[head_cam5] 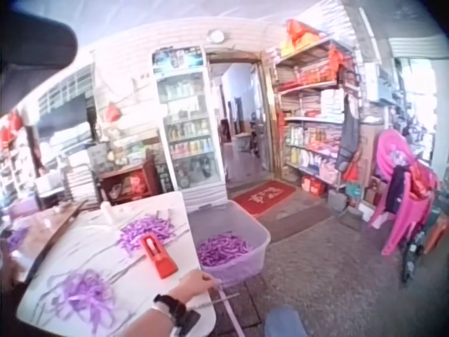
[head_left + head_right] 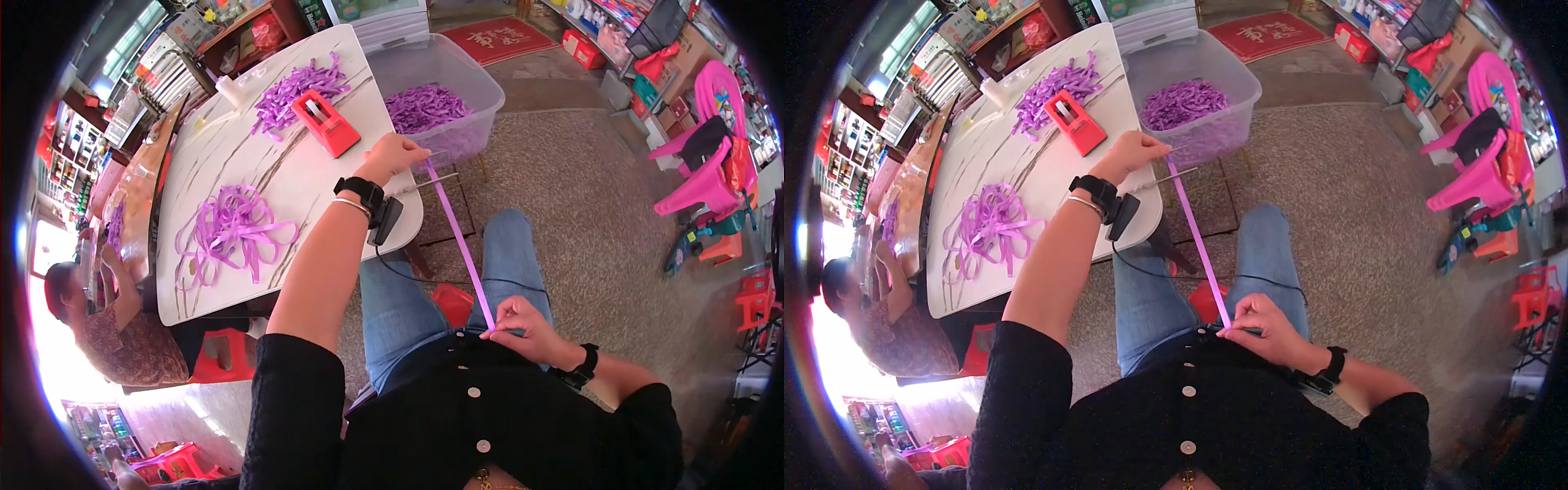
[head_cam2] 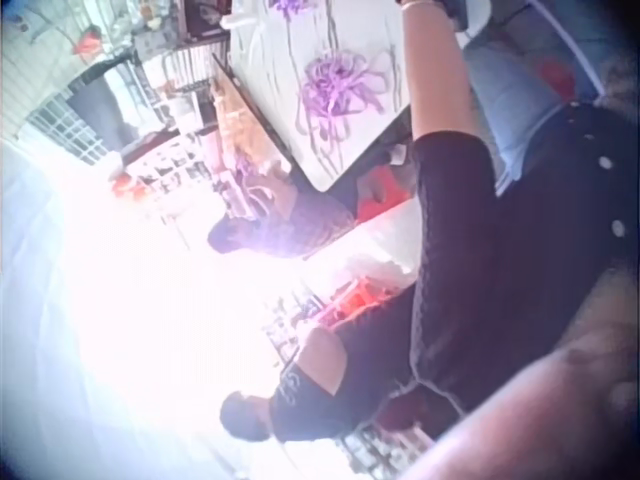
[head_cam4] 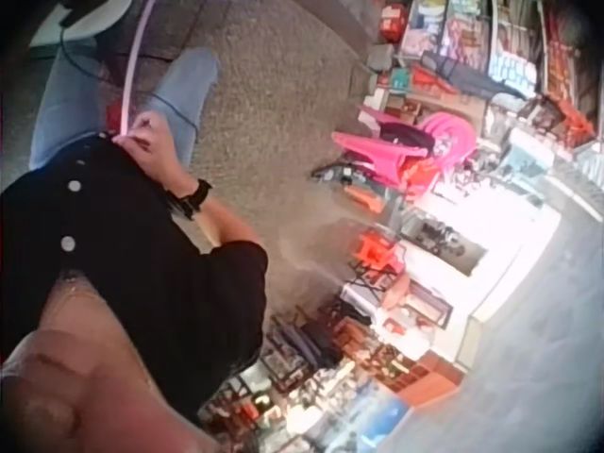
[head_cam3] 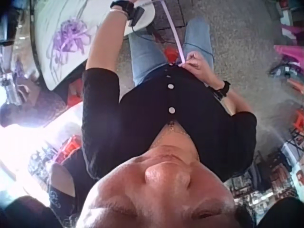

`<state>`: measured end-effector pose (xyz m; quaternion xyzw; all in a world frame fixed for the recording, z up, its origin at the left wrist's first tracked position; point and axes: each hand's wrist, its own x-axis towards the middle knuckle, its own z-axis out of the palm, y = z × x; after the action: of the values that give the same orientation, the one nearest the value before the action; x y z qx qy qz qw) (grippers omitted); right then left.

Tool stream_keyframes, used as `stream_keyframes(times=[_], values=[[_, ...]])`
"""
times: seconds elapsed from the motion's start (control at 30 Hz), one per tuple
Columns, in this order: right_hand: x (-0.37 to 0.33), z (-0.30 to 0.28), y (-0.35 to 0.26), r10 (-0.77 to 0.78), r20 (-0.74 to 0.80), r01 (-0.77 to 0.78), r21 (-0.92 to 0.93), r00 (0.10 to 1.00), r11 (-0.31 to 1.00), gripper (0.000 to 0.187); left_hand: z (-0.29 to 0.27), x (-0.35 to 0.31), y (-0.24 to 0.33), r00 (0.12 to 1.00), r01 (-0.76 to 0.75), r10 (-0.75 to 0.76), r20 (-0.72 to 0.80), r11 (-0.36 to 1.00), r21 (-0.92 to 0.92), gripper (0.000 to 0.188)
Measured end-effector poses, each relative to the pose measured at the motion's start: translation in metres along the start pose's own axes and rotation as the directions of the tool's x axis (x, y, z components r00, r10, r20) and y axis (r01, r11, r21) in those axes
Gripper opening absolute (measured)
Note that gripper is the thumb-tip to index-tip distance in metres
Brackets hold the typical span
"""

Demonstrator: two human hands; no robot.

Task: Assembling decorative bows from purple plastic ribbons using a metal jig.

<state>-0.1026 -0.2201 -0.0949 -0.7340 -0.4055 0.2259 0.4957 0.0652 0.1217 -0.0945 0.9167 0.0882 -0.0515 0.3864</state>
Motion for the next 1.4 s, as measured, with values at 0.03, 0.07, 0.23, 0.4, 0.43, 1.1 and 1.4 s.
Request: stream_keyframes(times=[0.03, 0.07, 0.23, 0.4, 0.43, 1.1, 1.4], values=[[-0.002, 0.002, 0.000, -0.001, -0.003, 0.001, -0.001, 1.000, 1.000, 0.012, 0.000, 0.001, -0.002, 1.000, -0.003, 0.003, 0.000, 1.000, 0.001, 0.027], [-0.003, 0.002, 0.000, 0.047, 0.010, -0.047, 0.036, 0.999, 0.998, 0.012, 0.001, 0.001, -0.001, 1.000, 0.002, -0.002, 0.003, 1.000, 0.007, 0.027], [-0.005, 0.006, 0.003, 0.156, 0.033, -0.160, 0.141, 0.987, 0.977, 0.014, 0.001, 0.002, -0.004, 1.000, -0.008, 0.008, -0.010, 1.000, 0.019, 0.027], [-0.008, 0.002, -0.005, 0.186, 0.017, -0.185, 0.209, 0.982, 0.960, 0.014, 0.002, 0.001, 0.001, 1.000, 0.013, -0.012, -0.014, 0.998, 0.056, 0.025], [-0.008, -0.001, -0.009, 0.188, 0.016, -0.187, 0.208, 0.982, 0.960, 0.014, 0.003, 0.000, 0.002, 1.000, 0.012, -0.011, -0.012, 0.998, 0.054, 0.025], [0.307, -0.170, -0.078, -0.227, -0.008, 0.203, 0.471, 0.974, 0.859, 0.030, 0.003, -0.023, 0.022, 0.990, -0.004, 0.015, -0.144, 0.998, 0.071, 0.021], [0.427, -0.126, 0.057, 0.146, 0.180, -0.229, 0.665, 0.973, 0.711, 0.029, -0.002, -0.026, 0.024, 0.984, 0.005, -0.018, -0.178, 0.998, -0.069, 0.014]])
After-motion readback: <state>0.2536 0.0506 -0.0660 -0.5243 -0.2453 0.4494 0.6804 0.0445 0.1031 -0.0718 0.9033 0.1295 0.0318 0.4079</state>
